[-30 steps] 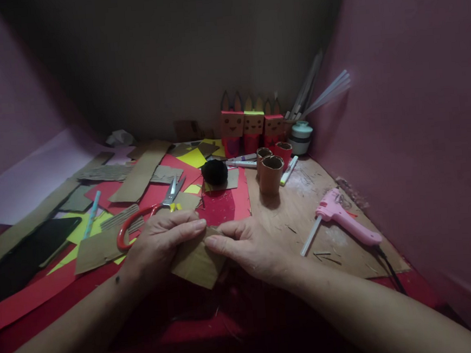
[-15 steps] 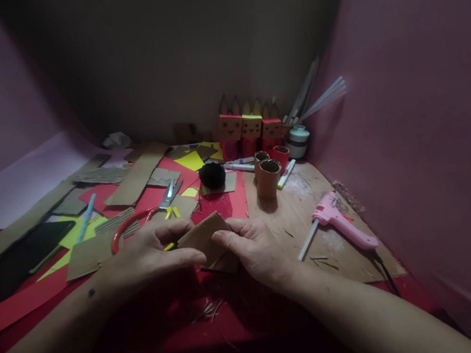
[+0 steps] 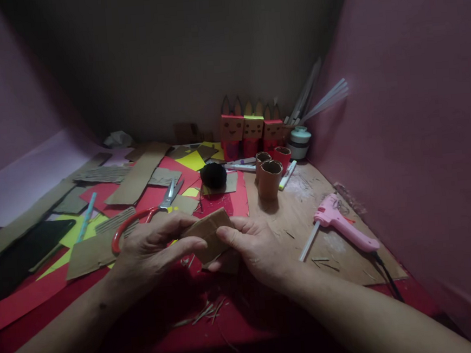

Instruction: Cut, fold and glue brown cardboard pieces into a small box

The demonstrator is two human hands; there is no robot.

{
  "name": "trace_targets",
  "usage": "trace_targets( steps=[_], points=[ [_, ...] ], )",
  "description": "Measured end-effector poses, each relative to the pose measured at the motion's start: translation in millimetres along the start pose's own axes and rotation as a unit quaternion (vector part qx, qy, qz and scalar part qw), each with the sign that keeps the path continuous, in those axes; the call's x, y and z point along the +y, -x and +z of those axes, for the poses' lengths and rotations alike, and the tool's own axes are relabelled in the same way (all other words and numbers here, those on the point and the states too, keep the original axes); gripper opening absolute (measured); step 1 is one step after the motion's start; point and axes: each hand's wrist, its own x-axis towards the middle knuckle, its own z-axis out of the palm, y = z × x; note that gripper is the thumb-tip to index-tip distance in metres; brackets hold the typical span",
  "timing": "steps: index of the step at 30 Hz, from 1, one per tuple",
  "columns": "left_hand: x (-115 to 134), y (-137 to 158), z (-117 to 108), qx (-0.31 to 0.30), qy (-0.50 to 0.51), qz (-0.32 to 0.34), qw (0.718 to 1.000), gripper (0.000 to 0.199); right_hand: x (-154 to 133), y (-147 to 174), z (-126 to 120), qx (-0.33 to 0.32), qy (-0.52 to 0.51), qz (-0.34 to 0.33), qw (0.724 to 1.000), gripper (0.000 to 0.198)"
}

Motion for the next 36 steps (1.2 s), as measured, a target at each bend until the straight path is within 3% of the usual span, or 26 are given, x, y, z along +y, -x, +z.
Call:
trace_targets(
  steps=[3,8,11,15,18,24,36],
  points=[
    [-3.8,1.5,3.2,0.022,-0.031,0.03,0.999,0.005,-0.3,-1.2,1.2,0.002,-0.017,0.005,1.0,0.022],
    [-11.6,4.5,11.6,0.078,-0.021,0.083,0.993,0.019,1.3,-3.2,1.8,0.004,-0.031,-0.006,0.999,0.024],
    [-11.4,3.6,13.2,0.082,0.002,0.036,0.996,0.01,3.8,-2.9,0.8,0.008,-0.02,0.0,1.0,0.024],
    [-9.5,0.1,11.0,0.062,0.011,-0.062,0.996,0.013,7.1,-1.8,0.6,0.025,0.001,0.01,1.0,0.025],
    [-9.3,-1.6,9.4,0.04,-0.008,-0.099,0.994,0.014,7.4,-1.5,2.3,0.031,0.008,0.018,0.999,0.026],
    [-5.0,-0.7,9.6,0.045,-0.048,-0.024,0.998,0.017,5.3,-1.0,6.5,0.052,0.011,0.049,0.997,0.029],
    [-8.8,6.9,16.0,0.095,-0.073,-0.011,0.993,0.018,1.5,-2.0,7.8,0.051,0.0,0.062,0.997,0.031]
  ],
)
